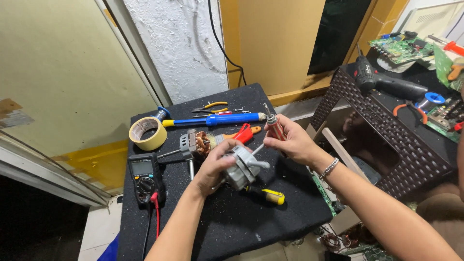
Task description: Assembling the internal components and housing of a small electric motor using hand tools.
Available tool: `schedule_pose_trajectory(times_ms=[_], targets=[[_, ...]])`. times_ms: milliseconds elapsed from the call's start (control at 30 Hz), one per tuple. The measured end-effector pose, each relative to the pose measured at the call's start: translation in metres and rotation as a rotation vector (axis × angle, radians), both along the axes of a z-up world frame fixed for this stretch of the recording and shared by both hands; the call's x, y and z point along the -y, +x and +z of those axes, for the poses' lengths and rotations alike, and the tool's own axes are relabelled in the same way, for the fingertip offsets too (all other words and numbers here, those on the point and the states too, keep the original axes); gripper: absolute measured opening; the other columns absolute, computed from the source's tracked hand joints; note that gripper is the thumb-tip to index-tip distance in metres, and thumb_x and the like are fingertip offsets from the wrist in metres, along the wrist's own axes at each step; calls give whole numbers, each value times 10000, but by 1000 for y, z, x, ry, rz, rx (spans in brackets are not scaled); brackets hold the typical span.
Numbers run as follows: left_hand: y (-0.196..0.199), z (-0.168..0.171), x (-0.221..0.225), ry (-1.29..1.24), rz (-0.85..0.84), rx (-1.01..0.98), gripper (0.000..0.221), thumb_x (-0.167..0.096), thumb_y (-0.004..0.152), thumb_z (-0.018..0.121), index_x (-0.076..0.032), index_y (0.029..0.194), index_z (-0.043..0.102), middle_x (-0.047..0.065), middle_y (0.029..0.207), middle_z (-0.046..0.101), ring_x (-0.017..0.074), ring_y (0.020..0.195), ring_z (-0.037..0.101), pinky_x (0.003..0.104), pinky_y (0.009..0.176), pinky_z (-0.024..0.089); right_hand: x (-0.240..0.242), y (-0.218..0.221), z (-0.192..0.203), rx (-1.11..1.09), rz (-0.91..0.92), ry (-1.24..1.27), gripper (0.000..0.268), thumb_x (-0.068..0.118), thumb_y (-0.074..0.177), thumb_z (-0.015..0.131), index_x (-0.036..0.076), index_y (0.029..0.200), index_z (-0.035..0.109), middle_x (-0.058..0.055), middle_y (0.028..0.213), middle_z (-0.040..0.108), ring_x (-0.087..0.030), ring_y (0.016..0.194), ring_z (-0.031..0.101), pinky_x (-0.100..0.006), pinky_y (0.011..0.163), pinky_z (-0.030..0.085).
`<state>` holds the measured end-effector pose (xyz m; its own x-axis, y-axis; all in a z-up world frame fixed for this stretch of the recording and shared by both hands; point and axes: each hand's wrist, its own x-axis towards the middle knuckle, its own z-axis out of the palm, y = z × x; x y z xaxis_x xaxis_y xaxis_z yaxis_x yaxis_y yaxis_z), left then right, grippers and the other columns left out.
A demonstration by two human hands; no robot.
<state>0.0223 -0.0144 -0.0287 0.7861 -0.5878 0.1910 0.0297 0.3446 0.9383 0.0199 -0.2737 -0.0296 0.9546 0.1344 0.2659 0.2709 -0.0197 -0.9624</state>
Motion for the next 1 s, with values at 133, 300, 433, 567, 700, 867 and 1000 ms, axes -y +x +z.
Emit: schedule_pose_trajectory(times_ms=[133, 300, 433, 567, 700, 867, 1000], targets=[[4, -6, -4, 155, 22, 106, 674, -356, 629, 889, -31, 1168, 647, 188, 1181, 721, 199, 1016, 686, 334, 859, 569, -4, 5, -2, 1, 14, -8, 345, 51, 841, 826, 19, 1131, 642, -130, 791, 750, -131, 702, 665, -261, 628, 537], [-3, -7, 0, 488, 229, 520, 646, -390, 569, 951, -98, 1081, 687, 113, 1125, 775, 282, 1070, 735, 381, 935, 554, -13, 13, 1, -3, -51, -84, 382, 84, 820, 858, 44, 1147, 664, -86, 910, 763, -114, 820, 653, -282, 813, 541], [-3, -6, -3, 531, 296, 596, 618, -383, 598, 930, -78, 1064, 663, 144, 1090, 775, 331, 1021, 742, 422, 884, 574, -20, -4, 24, 55, -169, -417, 407, 140, 847, 812, 103, 1227, 669, -158, 961, 742, -197, 873, 651, -403, 823, 538], [-6, -4, 1, 547, 390, 660, 610, -405, 609, 913, -95, 1072, 667, 141, 1027, 763, 336, 970, 733, 424, 854, 574, -17, -19, 36, 38, -233, -660, 530, 312, 909, 716, 220, 1412, 576, -247, 1047, 733, -420, 970, 699, -534, 875, 532], [-10, 0, 7, 524, 477, 764, 584, -395, 622, 888, -84, 1054, 647, 157, 907, 721, 346, 890, 716, 433, 813, 576, -5, -31, 26, -19, -106, -789, 597, 311, 913, 601, 258, 1485, 437, -183, 1089, 734, -465, 1033, 672, -576, 884, 518], [-11, -3, 7, 495, 504, 787, 577, -394, 624, 882, -92, 1051, 640, 144, 870, 694, 337, 865, 710, 425, 794, 576, -22, -48, 47, 333, -164, -774, 464, 178, 946, 624, 190, 1409, 601, -175, 1013, 718, -416, 917, 690, -524, 797, 554], [-10, -6, 9, 473, 538, 843, 586, -418, 626, 883, -95, 1046, 634, 135, 868, 675, 326, 862, 702, 406, 800, 577, -20, -44, 41, 519, -273, -655, 477, 152, 966, 632, 183, 1442, 625, -84, 961, 700, -287, 834, 701, -403, 778, 564]])
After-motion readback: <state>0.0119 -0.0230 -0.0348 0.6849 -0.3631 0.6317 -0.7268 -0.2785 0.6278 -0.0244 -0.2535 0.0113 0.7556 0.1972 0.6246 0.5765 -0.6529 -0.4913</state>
